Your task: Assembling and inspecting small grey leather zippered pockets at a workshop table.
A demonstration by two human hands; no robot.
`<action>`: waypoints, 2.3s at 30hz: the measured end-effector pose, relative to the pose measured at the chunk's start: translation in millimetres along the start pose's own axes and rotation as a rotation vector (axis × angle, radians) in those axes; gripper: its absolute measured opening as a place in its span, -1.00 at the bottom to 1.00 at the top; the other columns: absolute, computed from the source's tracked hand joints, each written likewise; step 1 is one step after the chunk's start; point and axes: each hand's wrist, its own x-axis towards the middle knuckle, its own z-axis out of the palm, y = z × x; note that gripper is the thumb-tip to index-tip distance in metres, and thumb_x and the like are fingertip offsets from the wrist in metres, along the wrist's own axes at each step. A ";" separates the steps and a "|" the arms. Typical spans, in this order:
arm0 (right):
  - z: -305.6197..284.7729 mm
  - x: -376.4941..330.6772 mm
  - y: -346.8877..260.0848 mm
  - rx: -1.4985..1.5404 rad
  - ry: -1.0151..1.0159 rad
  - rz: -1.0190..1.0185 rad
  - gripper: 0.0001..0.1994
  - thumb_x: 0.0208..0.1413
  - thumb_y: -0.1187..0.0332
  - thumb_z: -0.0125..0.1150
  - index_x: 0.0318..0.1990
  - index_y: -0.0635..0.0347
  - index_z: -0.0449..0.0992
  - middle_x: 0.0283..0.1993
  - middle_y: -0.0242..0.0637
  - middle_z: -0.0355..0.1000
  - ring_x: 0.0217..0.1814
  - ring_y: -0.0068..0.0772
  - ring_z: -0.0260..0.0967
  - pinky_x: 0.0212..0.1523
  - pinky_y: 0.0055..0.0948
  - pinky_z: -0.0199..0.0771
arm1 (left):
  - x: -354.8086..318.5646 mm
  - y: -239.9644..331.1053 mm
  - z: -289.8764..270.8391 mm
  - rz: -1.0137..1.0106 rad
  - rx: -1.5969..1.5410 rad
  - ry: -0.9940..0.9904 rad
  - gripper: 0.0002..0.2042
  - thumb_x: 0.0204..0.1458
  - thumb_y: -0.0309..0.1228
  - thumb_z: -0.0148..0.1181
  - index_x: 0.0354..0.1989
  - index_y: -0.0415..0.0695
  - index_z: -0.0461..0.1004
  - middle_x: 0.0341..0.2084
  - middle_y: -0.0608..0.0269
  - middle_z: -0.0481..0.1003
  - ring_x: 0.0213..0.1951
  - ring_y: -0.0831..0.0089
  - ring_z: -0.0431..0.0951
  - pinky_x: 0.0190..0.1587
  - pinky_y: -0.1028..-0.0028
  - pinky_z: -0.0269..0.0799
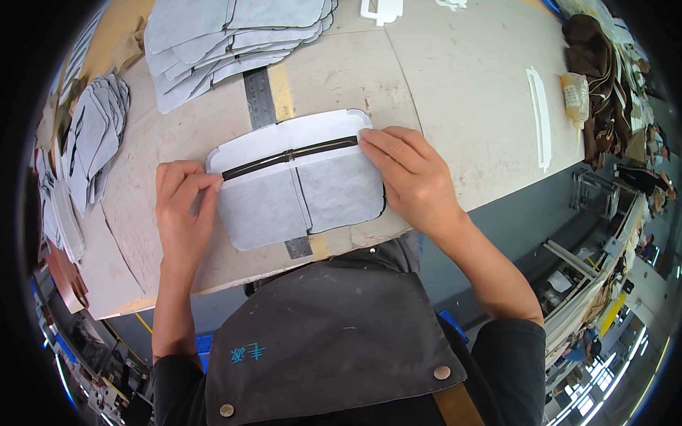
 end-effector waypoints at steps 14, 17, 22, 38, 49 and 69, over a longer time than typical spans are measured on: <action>-1.8 -6.9 -8.5 -0.257 -0.184 -0.124 -0.64 -0.14 0.56 0.19 -0.11 0.58 0.52 0.17 0.04 0.37 0.11 -0.11 0.37 0.01 -0.33 0.52 | -2.3 -2.7 0.4 0.091 0.058 0.009 -0.84 -0.23 -0.71 0.33 -0.43 -0.27 0.54 -0.35 0.19 0.50 -0.25 0.21 0.41 -0.25 0.37 0.37; -4.9 -4.3 -12.2 -0.301 -0.239 -0.154 -0.63 -0.12 0.54 0.18 -0.10 0.60 0.51 0.20 0.06 0.35 0.15 -0.10 0.33 0.05 -0.32 0.49 | -9.5 -5.2 6.5 0.169 0.148 0.047 -0.83 -0.22 -0.70 0.33 -0.40 -0.28 0.54 -0.29 0.20 0.53 -0.24 0.20 0.42 -0.27 0.38 0.39; -3.4 -4.6 -7.5 -0.231 -0.216 -0.135 -0.64 -0.13 0.57 0.18 -0.11 0.58 0.51 0.20 0.01 0.36 0.12 -0.11 0.35 0.02 -0.33 0.51 | -19.6 -7.6 7.4 0.209 0.227 0.059 -0.77 -0.22 -0.67 0.35 -0.31 -0.26 0.60 -0.22 0.24 0.58 -0.25 0.24 0.43 -0.33 0.43 0.36; -2.5 -2.1 -5.4 -0.034 -0.130 -0.047 -0.50 -0.30 0.75 0.15 -0.03 0.52 0.48 0.14 -0.05 0.42 0.06 -0.05 0.41 -0.02 -0.30 0.54 | -28.4 -8.1 1.8 0.188 0.275 0.061 -0.72 -0.27 -0.65 0.36 -0.29 -0.20 0.62 -0.13 0.30 0.60 -0.23 0.27 0.44 -0.38 0.45 0.34; -7.0 -7.0 -1.9 -0.087 -0.187 -0.023 -0.45 -0.26 0.82 0.07 0.05 0.52 0.45 0.19 -0.03 0.40 0.10 0.00 0.38 0.06 -0.23 0.50 | -30.7 -13.3 5.4 0.223 0.198 0.022 -0.66 -0.31 -0.68 0.33 -0.24 -0.21 0.62 -0.10 0.27 0.58 -0.20 0.22 0.41 -0.36 0.43 0.35; -12.6 -3.3 -3.6 -0.105 -0.248 -0.026 -0.52 -0.15 0.64 0.16 0.06 0.47 0.46 0.13 -0.09 0.37 0.14 -0.10 0.36 0.03 -0.29 0.52 | -24.2 -7.1 -8.1 0.209 0.298 -0.102 -0.66 -0.26 -0.66 0.30 -0.20 -0.17 0.61 -0.06 0.30 0.55 -0.11 0.17 0.41 -0.19 0.36 0.37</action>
